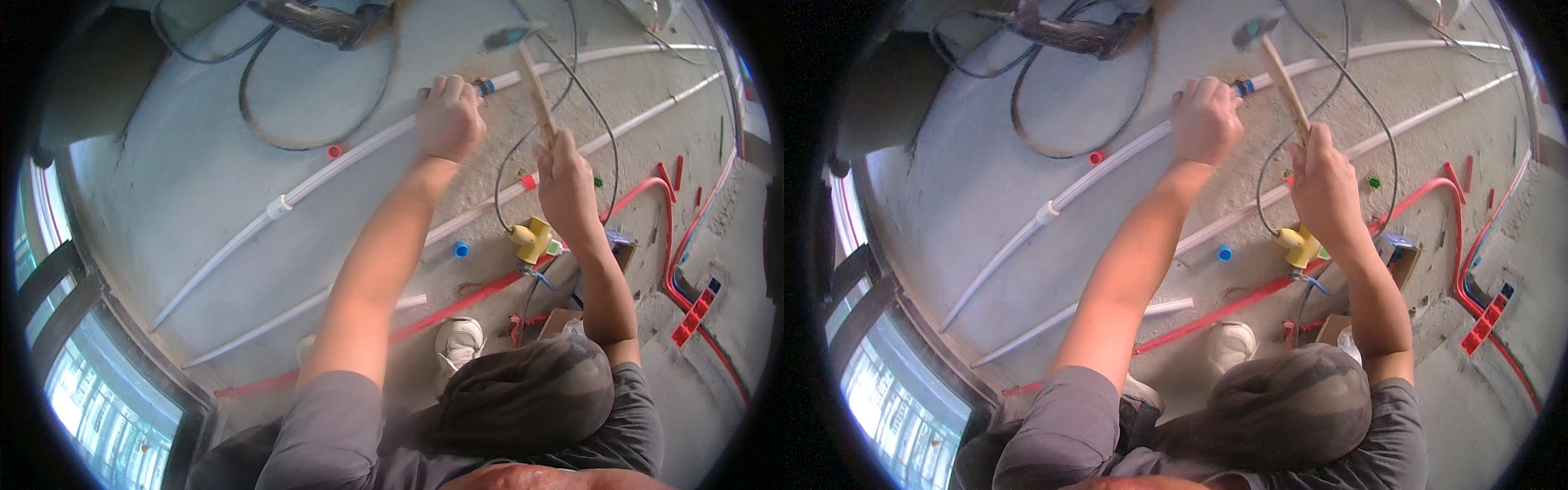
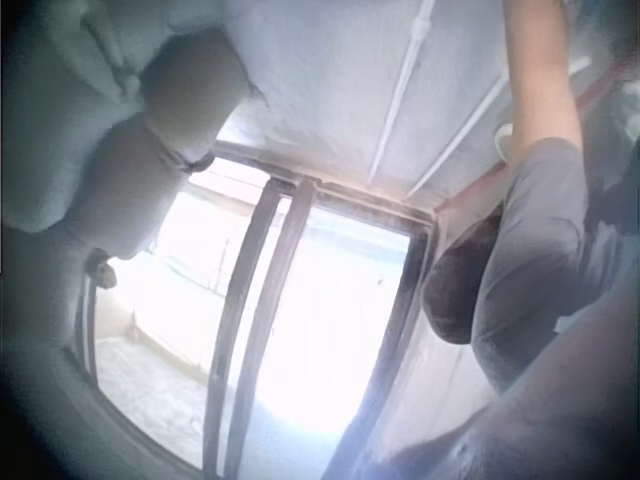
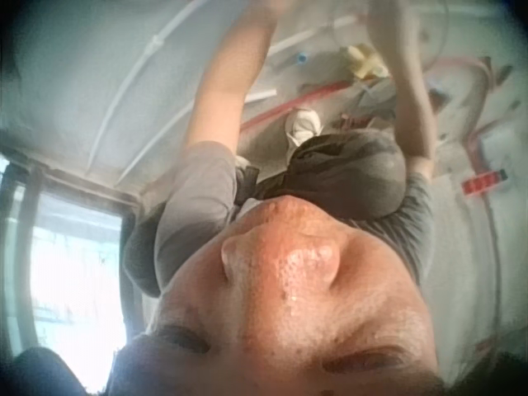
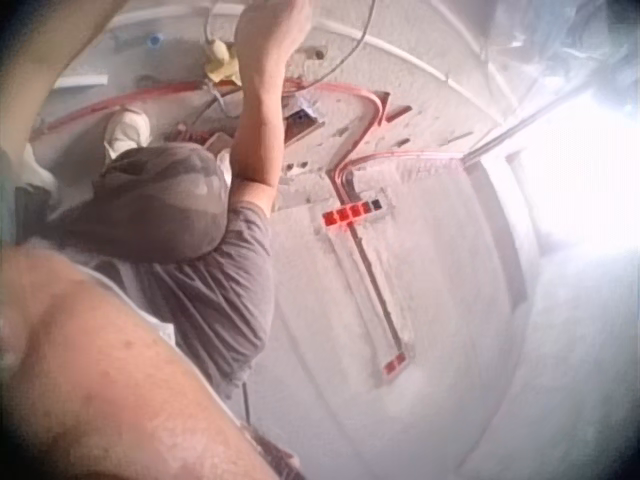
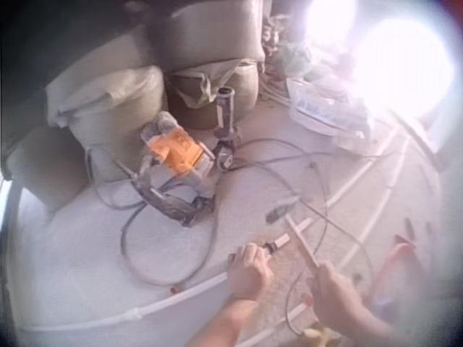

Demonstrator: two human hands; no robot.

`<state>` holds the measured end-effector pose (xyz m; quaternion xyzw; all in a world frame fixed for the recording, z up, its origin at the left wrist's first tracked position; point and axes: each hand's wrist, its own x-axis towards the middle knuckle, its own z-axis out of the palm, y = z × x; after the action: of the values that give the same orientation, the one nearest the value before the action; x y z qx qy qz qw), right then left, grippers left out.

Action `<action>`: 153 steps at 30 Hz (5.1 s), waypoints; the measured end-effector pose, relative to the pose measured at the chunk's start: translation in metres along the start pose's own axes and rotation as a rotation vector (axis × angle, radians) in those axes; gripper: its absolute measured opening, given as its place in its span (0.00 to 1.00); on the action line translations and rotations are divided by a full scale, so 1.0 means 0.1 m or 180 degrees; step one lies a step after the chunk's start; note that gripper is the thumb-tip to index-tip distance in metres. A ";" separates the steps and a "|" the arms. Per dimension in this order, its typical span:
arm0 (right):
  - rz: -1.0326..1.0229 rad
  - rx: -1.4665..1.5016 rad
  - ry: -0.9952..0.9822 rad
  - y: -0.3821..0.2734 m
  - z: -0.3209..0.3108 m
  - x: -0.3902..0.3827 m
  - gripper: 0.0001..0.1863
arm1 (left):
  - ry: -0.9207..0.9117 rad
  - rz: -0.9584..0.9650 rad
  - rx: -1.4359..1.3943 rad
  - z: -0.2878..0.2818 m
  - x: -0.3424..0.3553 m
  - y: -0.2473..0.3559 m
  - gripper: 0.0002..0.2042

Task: The person measures and cuts white plastic pipes using a pipe cutter, then connects them with fittings and secures them to the floor using a hammer and nails. The person also uses a power drill to make holes in the floor.

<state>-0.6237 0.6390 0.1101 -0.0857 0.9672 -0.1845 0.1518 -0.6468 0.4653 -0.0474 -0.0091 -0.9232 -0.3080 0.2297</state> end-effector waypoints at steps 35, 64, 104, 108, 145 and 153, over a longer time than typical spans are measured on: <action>0.0328 0.0689 0.0089 0.19 0.36 -0.23 0.14 | -0.0443 -0.0732 0.0908 -1.11 -0.71 -0.30 0.14; 0.1084 0.0613 0.2986 2.17 -0.36 -3.31 0.05 | -0.0937 -0.0329 -0.1109 -1.11 -1.18 1.00 0.05; 0.1958 0.3209 0.1457 2.00 -0.39 -3.68 0.12 | -0.1541 -0.0234 -0.1875 -1.53 -1.43 1.44 0.08; 0.0796 0.3948 -0.0048 1.03 -0.27 -2.99 0.12 | -0.2248 -0.0985 -0.3482 -1.64 -1.49 2.05 0.13; 0.1337 0.2871 0.0276 0.76 0.31 -2.55 0.18 | -0.1913 -0.0031 -0.2180 0.06 -0.26 0.69 0.10; 0.0373 0.2238 0.0609 0.69 0.30 -2.08 0.23 | -0.1979 0.0142 -0.2021 0.02 -0.25 0.76 0.17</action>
<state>-0.4260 0.7385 0.1122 0.0448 0.8578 -0.5038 0.0912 -0.6129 0.5312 -0.0169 -0.1914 -0.8076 -0.5538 -0.0663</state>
